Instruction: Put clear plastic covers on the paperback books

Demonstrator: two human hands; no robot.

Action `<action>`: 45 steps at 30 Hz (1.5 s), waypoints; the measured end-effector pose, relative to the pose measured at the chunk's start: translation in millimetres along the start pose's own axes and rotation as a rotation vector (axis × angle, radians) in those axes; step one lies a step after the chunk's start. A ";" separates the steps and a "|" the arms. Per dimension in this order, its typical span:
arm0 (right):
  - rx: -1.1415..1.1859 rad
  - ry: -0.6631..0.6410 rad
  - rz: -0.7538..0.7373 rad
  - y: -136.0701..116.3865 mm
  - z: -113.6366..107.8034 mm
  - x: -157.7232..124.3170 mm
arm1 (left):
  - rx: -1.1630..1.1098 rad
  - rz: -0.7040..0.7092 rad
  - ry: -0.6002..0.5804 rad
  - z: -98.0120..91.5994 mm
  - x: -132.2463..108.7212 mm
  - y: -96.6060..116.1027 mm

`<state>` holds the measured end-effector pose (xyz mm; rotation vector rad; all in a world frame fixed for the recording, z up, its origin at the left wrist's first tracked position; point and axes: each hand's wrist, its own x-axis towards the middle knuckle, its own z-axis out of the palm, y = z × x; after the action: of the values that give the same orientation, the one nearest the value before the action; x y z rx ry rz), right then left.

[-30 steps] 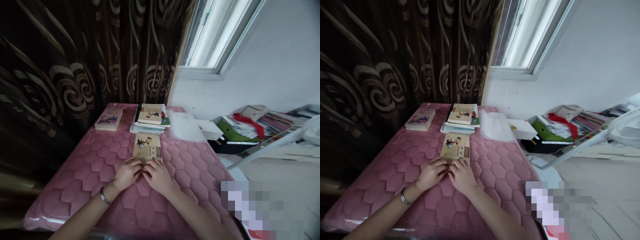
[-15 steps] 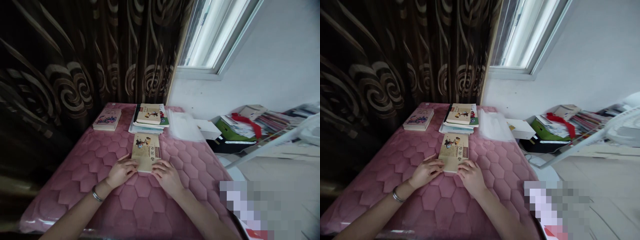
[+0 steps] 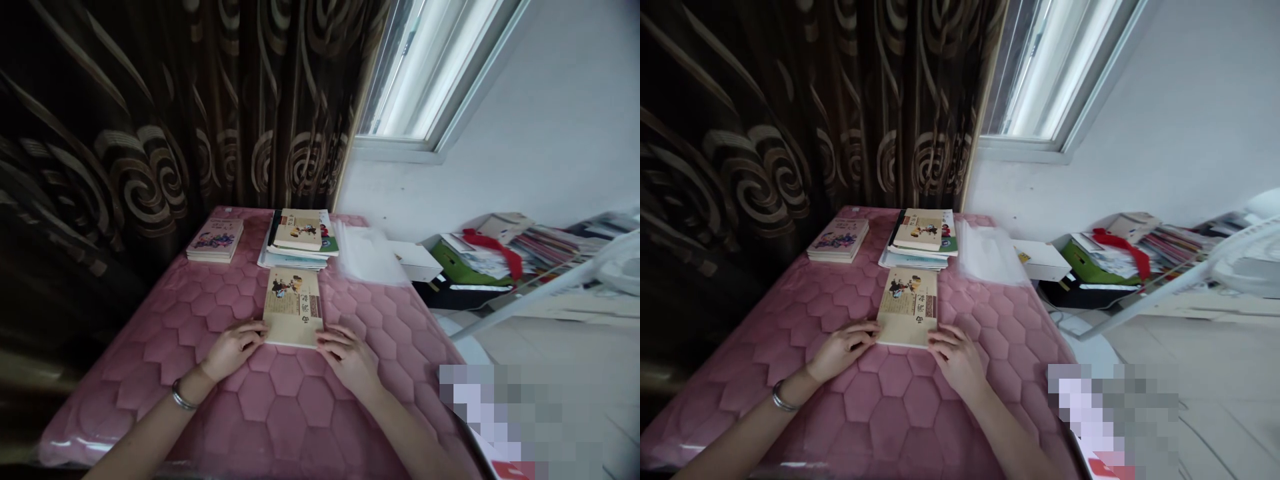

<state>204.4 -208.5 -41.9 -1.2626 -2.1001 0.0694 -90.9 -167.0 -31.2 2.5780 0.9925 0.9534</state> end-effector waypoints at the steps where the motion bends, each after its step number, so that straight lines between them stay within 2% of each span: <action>1: 0.007 0.004 -0.009 -0.7 -0.6 0.4 | 0.017 0.000 0.002 -1.3 1.0 2.1; 6: 0.001 0.002 -0.016 -17.8 -3.7 8.7 | 0.158 0.040 -0.084 -1.1 14.2 23.6; 8: -0.028 -0.030 -0.006 -30.0 -1.6 14.9 | 0.183 0.072 -0.125 5.4 22.2 33.6; 11: -0.089 -0.078 -0.036 -45.5 8.1 25.3 | 0.202 0.100 -0.117 17.6 32.5 42.2; 14: -0.170 -0.093 -0.098 -51.2 21.8 33.2 | 0.207 0.149 -0.083 24.6 37.3 41.9; 18: -0.208 -0.061 -0.150 -46.1 33.3 35.9 | 0.224 0.246 -0.053 24.4 35.0 36.0; 23: -0.062 0.034 -0.072 -31.4 24.4 26.3 | 0.305 0.276 -0.044 16.8 24.3 23.2; 29: 0.031 0.003 0.055 -5.1 3.4 6.4 | 0.324 0.240 -0.072 2.6 11.7 10.9; 34: 0.106 -0.036 0.210 5.2 0.6 -1.7 | 0.270 0.180 -0.070 6.4 2.2 8.3; 40: 0.156 -0.021 0.199 5.4 4.0 -2.1 | 0.130 0.045 -0.097 11.3 -2.2 7.1; 45: 0.207 -0.039 0.171 1.0 -5.6 0.1 | -0.104 -0.198 -0.013 3.5 3.0 11.5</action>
<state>208.3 -209.5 -37.9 -1.3199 -1.9559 0.3799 -80.9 -173.5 -27.7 2.3470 1.1381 0.9095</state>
